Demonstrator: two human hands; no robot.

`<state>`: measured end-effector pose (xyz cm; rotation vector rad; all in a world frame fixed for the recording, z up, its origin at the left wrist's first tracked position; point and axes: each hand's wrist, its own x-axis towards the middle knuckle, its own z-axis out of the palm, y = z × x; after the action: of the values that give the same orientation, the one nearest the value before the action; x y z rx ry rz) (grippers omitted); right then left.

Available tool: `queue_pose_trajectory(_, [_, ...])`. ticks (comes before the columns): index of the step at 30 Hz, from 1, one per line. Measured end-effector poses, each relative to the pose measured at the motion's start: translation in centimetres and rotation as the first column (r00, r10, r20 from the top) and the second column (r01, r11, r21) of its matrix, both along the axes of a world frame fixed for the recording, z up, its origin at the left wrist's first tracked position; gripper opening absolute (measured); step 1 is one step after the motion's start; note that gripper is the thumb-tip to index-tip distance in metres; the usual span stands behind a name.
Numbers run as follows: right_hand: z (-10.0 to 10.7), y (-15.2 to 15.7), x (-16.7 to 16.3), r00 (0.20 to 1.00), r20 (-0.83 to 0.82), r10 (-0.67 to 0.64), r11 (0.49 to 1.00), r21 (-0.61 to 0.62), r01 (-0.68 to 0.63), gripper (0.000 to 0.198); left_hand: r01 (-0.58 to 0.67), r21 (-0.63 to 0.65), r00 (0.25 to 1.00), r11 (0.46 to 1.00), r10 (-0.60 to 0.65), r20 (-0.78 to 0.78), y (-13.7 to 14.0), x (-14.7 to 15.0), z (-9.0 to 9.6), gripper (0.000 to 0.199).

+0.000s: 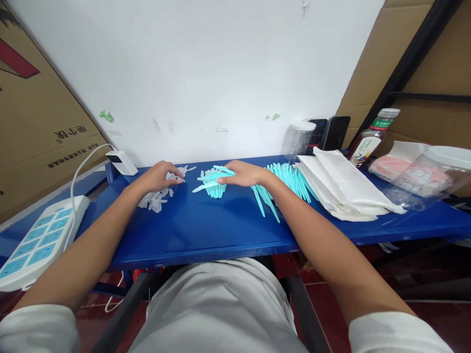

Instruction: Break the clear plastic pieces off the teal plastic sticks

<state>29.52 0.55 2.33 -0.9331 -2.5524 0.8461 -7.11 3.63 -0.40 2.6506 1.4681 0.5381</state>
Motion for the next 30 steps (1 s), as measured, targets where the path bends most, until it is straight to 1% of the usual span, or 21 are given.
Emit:
queue_pose_trajectory(4, [-0.1, 0.1, -0.3, 0.999, -0.001, 0.042, 0.999, 0.000, -0.042, 0.045, -0.053, -0.023, 0.999, 0.998, 0.053, -0.013, 0.6, -0.2, -0.9, 0.036])
queue_pose_trajectory(10, [0.0, -0.1, -0.4, 1.000, -0.014, 0.028, 1.000, -0.003, -0.028, 0.044, -0.052, -0.033, 0.997, 0.998, 0.054, 0.059, 0.1, 1.2, -1.6, 0.023])
queue_pose_trajectory(12, [0.0, -0.2, -0.4, 0.999, -0.025, 0.032, 0.999, -0.006, -0.032, 0.043, -0.036, -0.028, 0.995, 0.999, 0.039, 0.096, -0.4, 2.0, -1.7, 0.019])
queue_pose_trajectory(14, [0.1, -0.2, -0.4, 0.999, -0.034, 0.027, 1.000, -0.013, -0.027, 0.042, 0.003, -0.043, 0.991, 0.999, 0.003, 0.132, -0.9, 2.8, -1.7, 0.020])
queue_pose_trajectory(17, [0.1, -0.3, -0.5, 0.999, -0.038, 0.013, 1.000, -0.024, -0.014, 0.043, 0.057, -0.118, 0.975, 0.991, -0.030, 0.222, -1.8, 4.0, -1.3, 0.028])
queue_pose_trajectory(20, [0.2, -0.4, -0.5, 0.999, -0.044, 0.010, 0.999, -0.037, -0.011, 0.044, 0.130, -0.196, 0.920, 0.972, -0.045, 0.389, -2.6, 5.1, -0.4, 0.038])
queue_pose_trajectory(22, [0.3, -0.5, -0.5, 0.999, -0.052, 0.005, 0.999, -0.039, -0.007, 0.044, 0.180, -0.207, 0.870, 0.962, -0.058, 0.489, -3.0, 5.6, 0.2, 0.042])
queue_pose_trajectory(24, [0.4, -0.5, -0.5, 0.998, -0.066, 0.008, 1.000, -0.024, -0.010, 0.046, 0.196, -0.214, 0.829, 0.957, -0.045, 0.558, -3.3, 6.0, 0.5, 0.046])
queue_pose_trajectory(26, [0.5, -0.6, -0.5, 0.997, -0.081, 0.018, 1.000, -0.006, -0.019, 0.047, 0.205, -0.244, 0.788, 0.948, -0.012, 0.616, -3.4, 6.2, 0.5, 0.048])
queue_pose_trajectory(30, [0.7, -0.7, -0.4, 0.993, -0.120, 0.020, 1.000, 0.005, -0.020, 0.049, 0.235, -0.298, 0.694, 0.925, 0.055, 0.717, -3.2, 6.2, 0.0, 0.049])
